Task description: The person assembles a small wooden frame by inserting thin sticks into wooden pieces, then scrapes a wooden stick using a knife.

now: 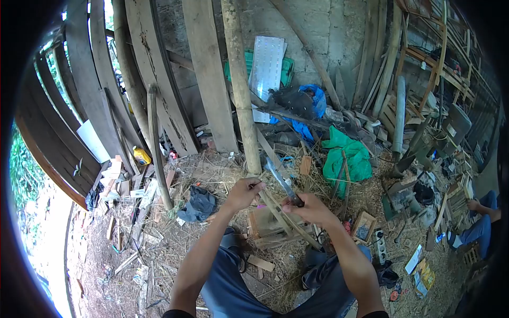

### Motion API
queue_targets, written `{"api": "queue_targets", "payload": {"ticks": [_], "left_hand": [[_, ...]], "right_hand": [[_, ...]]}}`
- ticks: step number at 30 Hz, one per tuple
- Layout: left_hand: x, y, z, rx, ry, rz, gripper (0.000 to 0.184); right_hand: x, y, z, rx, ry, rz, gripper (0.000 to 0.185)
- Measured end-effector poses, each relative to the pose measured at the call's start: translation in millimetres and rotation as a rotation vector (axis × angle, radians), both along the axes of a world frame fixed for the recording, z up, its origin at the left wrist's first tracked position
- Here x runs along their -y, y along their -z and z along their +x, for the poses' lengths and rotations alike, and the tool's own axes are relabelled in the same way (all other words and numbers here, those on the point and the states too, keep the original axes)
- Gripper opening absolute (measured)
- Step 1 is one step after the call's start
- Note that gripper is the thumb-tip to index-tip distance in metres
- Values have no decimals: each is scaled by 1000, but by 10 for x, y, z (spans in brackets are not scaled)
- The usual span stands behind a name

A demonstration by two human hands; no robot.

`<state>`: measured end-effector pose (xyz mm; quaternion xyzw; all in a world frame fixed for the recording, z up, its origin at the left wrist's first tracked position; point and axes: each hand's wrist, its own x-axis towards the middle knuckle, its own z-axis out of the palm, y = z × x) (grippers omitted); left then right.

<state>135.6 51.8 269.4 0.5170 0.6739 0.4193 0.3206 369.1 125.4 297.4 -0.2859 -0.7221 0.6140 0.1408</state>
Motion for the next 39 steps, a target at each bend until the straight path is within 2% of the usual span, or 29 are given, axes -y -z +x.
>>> {"api": "queue_targets", "payload": {"ticks": [5,6,7,8,9,10,11,12,15,19,21,22,24,25,27,31,33,37,39], "left_hand": [[20,138,154,378,-133,-57,34],[10,131,232,382,-123,-56,34],[18,139,326,230,-133,30,33],[25,140,408,77,-145,117,32],[43,96,502,80,-145,120,32],[56,36,600,232,-60,121,31],[38,7,664,385,30,119,31],[27,-20,712,416,112,114,25],[49,-112,862,519,87,159,23],[93,-170,877,529,58,178,22],[111,-207,862,694,62,180,18],[124,-226,858,696,60,180,18],[164,-265,859,700,88,230,18],[191,-290,862,704,84,232,18],[231,-345,862,802,82,203,19],[240,-328,856,740,49,166,19],[224,-227,848,666,101,224,21],[250,-227,895,704,148,210,22],[229,-201,912,828,127,156,22]], "right_hand": [[-77,72,19,10,87,-39,23],[-101,92,27,6,123,-39,22],[-107,110,34,11,128,-38,22],[-115,120,26,-41,191,-120,21],[-125,128,3,-94,251,-200,20],[-131,149,-31,-94,254,-198,20],[-134,179,-57,-202,269,-267,19],[-106,177,-69,-306,286,-341,18],[-62,83,-69,-375,297,-367,18],[2,-45,-60,-369,331,-297,18],[12,-68,-77,-411,459,4,22],[7,-110,-69,-408,458,4,22],[-29,-188,-6,-311,523,502,22],[-61,-189,28,-308,518,502,22],[-117,-190,80,-79,454,669,25],[-158,-82,7,-23,440,808,22],[-117,-102,-30,6,314,1079,15],[-45,-117,-79,159,268,1086,18],[-53,-125,-96,261,284,1072,15]]}}
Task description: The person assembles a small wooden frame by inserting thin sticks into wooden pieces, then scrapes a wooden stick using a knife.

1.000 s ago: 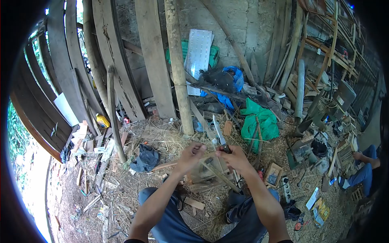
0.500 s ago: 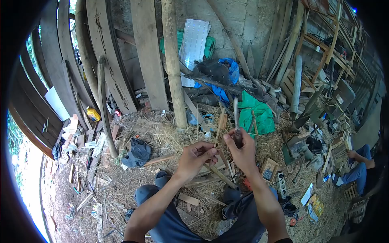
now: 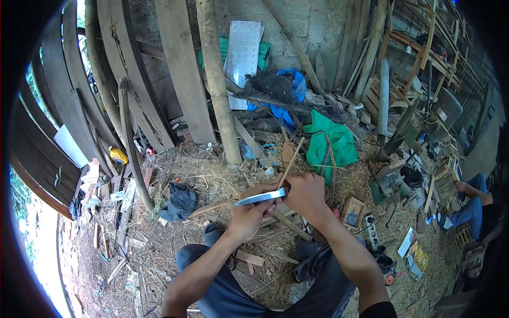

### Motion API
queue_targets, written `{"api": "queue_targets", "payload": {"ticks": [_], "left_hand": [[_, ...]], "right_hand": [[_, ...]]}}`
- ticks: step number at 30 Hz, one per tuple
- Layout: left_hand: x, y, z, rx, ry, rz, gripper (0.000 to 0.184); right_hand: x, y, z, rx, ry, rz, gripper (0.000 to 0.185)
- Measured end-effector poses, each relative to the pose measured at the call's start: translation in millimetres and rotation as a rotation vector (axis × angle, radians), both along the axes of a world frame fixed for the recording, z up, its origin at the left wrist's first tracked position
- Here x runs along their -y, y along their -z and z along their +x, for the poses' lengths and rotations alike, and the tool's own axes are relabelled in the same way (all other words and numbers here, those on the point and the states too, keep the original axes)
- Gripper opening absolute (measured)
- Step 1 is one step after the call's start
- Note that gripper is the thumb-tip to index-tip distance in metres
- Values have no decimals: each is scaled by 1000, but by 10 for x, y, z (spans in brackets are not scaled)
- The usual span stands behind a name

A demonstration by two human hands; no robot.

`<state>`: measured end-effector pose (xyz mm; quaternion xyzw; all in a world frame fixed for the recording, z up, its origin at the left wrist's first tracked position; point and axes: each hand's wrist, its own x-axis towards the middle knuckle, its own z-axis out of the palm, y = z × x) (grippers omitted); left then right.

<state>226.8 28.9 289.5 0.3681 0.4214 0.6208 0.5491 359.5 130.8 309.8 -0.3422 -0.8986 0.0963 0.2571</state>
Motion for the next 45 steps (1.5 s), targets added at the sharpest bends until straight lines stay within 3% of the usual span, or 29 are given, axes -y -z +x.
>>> {"api": "queue_targets", "payload": {"ticks": [1,3,9,13,16,17,19,20,22,25,32,37,41,44,45], "left_hand": [[-10,31,15,-1,2,-3,22],[-29,98,51,282,-3,-41,21],[-93,71,80,406,18,-57,15],[85,-19,140,272,8,-236,23],[62,-20,95,264,26,-180,27],[-9,-52,63,276,-5,-122,30],[-90,-47,20,325,-12,-28,38],[-102,-37,11,319,-14,-30,38],[-108,-15,23,255,1,-62,36],[-89,19,80,250,-2,-108,28],[-99,67,84,176,9,-144,16],[-160,38,61,352,51,-87,23],[71,-54,72,219,84,-313,31],[48,-38,-12,311,49,-264,36],[-16,-101,-48,352,76,-218,37]], "right_hand": [[-1,3,-8,-1,2,-3,15],[-2,19,-19,122,132,13,13],[-191,124,12,83,199,-11,12],[-752,-62,360,29,696,-122,18],[-756,44,516,-83,695,-119,20],[-734,190,468,-227,562,-128,20],[-381,51,330,-164,280,-162,17],[-290,57,249,-169,279,-165,17],[-149,86,130,-93,37,-55,15],[-101,52,43,61,157,24,12],[-326,198,72,110,206,-14,12],[-467,119,144,111,325,10,15],[-1101,132,708,109,803,-221,20],[-992,431,768,50,762,-132,22],[-868,378,681,-19,639,-144,21]]}}
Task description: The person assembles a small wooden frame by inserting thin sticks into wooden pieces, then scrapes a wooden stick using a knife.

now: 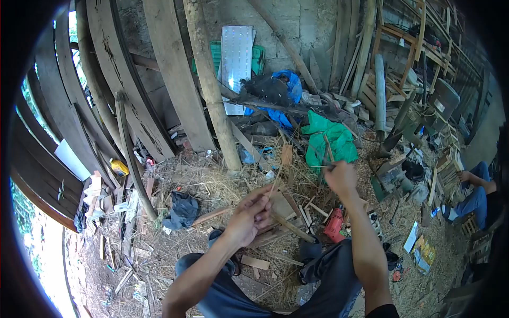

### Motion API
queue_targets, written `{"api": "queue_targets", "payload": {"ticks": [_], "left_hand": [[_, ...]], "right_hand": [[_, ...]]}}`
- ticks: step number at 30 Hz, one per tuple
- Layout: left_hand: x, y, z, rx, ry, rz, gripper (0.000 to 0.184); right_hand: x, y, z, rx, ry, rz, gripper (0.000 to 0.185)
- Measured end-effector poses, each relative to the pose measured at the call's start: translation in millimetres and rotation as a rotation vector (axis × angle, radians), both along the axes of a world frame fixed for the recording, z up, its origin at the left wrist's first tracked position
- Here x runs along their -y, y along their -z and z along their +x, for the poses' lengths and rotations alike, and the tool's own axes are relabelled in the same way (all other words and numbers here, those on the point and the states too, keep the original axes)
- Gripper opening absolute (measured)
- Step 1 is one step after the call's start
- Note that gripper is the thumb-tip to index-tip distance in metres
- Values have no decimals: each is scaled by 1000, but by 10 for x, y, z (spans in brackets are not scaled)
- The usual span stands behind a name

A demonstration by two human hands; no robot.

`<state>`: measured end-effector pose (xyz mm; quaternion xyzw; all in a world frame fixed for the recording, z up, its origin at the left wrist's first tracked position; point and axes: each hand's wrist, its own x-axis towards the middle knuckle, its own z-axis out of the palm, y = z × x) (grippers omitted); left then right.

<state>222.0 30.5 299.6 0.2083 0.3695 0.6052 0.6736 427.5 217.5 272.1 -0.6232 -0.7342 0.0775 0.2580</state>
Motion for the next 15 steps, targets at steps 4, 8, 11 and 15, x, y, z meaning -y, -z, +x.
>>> {"api": "queue_targets", "payload": {"ticks": [4,8,11,15], "left_hand": [[-98,38,-1,-11,14,33,40],[-75,6,79,63,74,67,42],[-88,65,49,132,73,20,40],[-117,102,70,17,53,9,39]], "right_hand": [[566,-275,-405,-221,-461,68,13],[765,-210,-631,-104,-610,204,9],[767,-195,-670,95,-477,132,13],[649,-163,-631,116,-397,103,16]]}}
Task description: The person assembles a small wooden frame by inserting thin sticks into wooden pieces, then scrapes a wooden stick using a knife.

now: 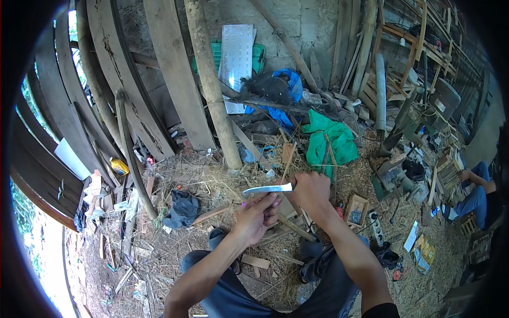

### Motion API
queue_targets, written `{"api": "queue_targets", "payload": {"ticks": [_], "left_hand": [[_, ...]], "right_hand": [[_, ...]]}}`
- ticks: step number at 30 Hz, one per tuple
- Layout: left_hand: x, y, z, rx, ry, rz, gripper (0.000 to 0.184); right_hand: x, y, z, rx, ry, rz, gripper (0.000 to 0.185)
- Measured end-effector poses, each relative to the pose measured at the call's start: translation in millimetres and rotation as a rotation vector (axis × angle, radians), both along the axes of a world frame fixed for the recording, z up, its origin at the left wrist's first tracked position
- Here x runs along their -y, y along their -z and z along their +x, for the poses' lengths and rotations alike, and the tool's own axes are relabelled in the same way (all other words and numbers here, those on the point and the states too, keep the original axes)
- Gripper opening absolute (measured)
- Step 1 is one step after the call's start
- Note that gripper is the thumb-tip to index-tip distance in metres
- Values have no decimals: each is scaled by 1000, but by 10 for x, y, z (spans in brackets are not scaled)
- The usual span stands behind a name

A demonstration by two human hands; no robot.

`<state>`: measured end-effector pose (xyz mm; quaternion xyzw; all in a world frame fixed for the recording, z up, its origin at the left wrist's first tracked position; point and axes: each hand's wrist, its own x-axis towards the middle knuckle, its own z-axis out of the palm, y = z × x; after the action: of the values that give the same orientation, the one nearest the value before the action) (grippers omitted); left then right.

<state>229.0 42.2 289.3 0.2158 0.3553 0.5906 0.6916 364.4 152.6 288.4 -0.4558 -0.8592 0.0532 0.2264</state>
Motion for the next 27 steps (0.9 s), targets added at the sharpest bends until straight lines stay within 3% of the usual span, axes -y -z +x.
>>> {"api": "queue_targets", "payload": {"ticks": [5,7,11,13,15,20,25,27], "left_hand": [[138,-54,92,-112,-13,-48,41],[146,-58,97,-194,-19,-73,41],[68,30,52,-201,-64,-1,38],[39,80,54,-223,-81,-7,34],[22,111,66,-319,-129,52,17],[-4,158,38,-276,-122,45,17],[12,39,75,-224,-138,49,30],[158,15,75,-446,-17,24,38]], "right_hand": [[-400,-50,273,63,284,35,18],[-485,-91,373,-73,387,112,17],[-140,-203,264,-156,250,-69,15],[13,-132,180,1,-70,-90,13],[-10,28,91,16,-56,-59,12],[-149,78,78,22,-18,-27,10],[-356,-2,174,152,280,1,15],[-705,38,528,52,520,-48,16]]}}
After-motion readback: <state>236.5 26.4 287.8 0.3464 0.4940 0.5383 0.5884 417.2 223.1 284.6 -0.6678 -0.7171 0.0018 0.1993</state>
